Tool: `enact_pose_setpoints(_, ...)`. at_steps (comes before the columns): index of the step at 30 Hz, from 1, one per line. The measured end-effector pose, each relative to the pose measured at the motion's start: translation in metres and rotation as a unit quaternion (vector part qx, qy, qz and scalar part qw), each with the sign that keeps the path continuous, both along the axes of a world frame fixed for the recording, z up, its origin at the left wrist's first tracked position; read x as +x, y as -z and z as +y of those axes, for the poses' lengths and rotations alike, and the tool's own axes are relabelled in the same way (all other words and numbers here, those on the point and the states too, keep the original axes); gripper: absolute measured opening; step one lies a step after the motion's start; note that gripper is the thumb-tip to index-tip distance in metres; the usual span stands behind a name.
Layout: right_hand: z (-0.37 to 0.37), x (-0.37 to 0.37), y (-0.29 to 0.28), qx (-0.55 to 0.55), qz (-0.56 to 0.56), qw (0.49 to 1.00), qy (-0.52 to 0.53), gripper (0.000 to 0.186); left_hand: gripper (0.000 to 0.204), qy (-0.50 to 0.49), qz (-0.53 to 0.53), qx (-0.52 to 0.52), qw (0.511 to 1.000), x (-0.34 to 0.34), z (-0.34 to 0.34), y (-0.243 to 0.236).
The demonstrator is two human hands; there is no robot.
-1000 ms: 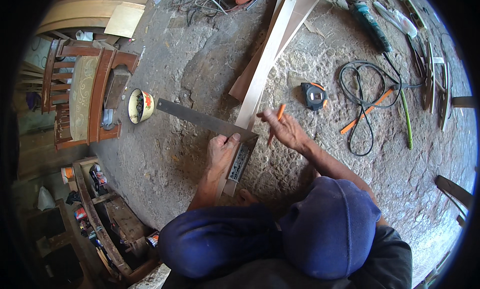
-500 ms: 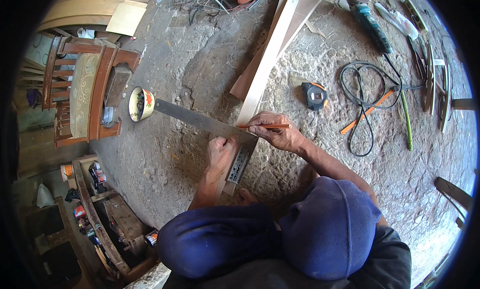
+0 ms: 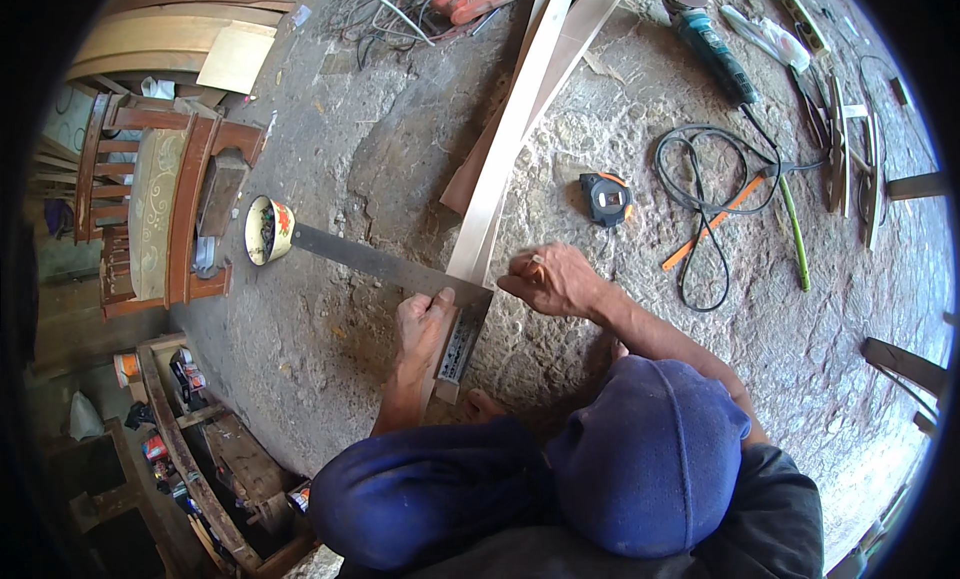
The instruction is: The person measures and marks a wooden plank using a tape measure, pencil, and try square, then cuts the plank with a hand saw. The person works on the floor in a cluttered workshop environment.
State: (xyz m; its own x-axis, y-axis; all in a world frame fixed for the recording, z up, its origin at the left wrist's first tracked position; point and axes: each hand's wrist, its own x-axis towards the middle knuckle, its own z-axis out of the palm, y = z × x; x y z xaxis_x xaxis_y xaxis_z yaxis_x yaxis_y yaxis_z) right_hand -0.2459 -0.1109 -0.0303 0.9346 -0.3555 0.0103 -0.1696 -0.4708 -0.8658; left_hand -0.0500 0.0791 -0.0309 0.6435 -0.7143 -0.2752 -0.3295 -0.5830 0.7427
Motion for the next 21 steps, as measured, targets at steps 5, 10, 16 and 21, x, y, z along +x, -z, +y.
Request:
enact_pose_setpoints(5, 0.032, -0.003, 0.009, 0.245, 0.114, 0.96, 0.068, 0.037, 0.048, 0.0, 0.036, 0.076, 0.996, 0.001, 0.003, -0.006)
enact_pose_setpoints(10, 0.061, 0.01, 0.015, 0.463, 0.066, 0.882, 0.053, 0.033, 0.042, -0.028, 0.081, 0.017, 0.996, -0.028, 0.014, -0.019)
enact_pose_setpoints(16, 0.017, 0.008, 0.037, 0.468, -0.08, 0.871, 0.13, 0.018, 0.032, 0.022, -0.001, 0.079, 0.997, -0.026, 0.074, -0.025)
enact_pose_setpoints(21, -0.006, 0.012, 0.058, 0.517, -0.073, 0.831, 0.192, 0.02, 0.023, -0.012, 0.142, 0.149, 0.979, -0.017, 0.14, -0.038)
